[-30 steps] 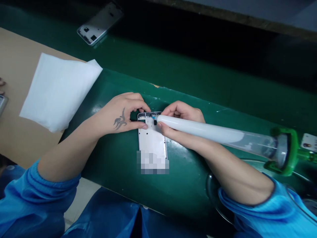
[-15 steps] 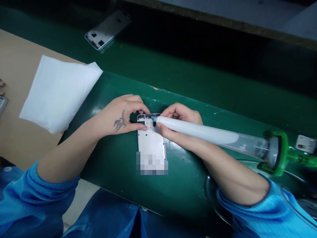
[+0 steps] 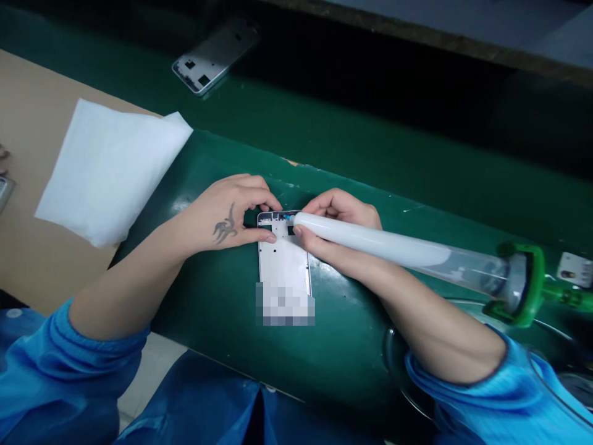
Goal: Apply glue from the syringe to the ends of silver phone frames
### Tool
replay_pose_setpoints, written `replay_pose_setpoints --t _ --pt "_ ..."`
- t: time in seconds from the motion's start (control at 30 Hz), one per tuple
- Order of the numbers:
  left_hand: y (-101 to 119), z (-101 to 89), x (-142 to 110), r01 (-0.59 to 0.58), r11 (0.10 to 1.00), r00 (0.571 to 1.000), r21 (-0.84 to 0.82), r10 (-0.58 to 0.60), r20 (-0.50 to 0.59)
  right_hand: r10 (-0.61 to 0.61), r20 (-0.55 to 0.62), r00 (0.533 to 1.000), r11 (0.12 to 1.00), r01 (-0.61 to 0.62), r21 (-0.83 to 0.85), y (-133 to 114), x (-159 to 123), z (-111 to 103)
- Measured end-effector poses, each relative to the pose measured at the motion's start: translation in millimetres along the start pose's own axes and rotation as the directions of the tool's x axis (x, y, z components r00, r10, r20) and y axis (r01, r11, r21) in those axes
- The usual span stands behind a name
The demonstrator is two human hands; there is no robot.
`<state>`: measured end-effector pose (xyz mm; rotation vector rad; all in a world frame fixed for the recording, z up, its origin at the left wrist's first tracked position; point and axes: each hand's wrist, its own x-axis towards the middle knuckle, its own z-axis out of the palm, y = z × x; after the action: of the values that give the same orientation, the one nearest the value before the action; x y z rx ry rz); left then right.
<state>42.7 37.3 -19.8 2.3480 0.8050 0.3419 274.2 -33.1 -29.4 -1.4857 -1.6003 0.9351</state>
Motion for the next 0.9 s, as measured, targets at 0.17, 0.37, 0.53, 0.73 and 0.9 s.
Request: replay_pose_setpoints --t 0.17,0.37,0.53,0.73,0.9 --pt "-0.5 0.2 0.3 -0.010 1.000 1.000 -0.004 0.010 0.004 -0.003 -0.003 1.000 1.000 0.003 0.009 -0.2 0.5 0.5" --pt "-0.7 0.1 -0.2 0.003 1.000 1.000 0.001 -0.003 0.019 -0.008 0.007 1.000 1.000 0.008 -0.012 1.0 -0.2 0.2" --pt "-0.4 0.5 0.2 -0.003 1.000 1.000 0.006 0.003 0.012 -0.024 0.028 0.999 1.000 0.025 -0.011 2.0 -0.6 0.4" --pt "-0.5 0.7 0.1 -0.001 1.000 1.000 0.006 0.001 0.011 -0.025 0.025 0.999 1.000 0.025 -0.019 1.9 -1.4 0.8" --pt "0.2 -1.0 0.6 0.007 1.000 1.000 -0.015 -0.006 0.026 -0.015 0.022 1.000 1.000 0.015 -0.001 1.0 -1.2 1.1"
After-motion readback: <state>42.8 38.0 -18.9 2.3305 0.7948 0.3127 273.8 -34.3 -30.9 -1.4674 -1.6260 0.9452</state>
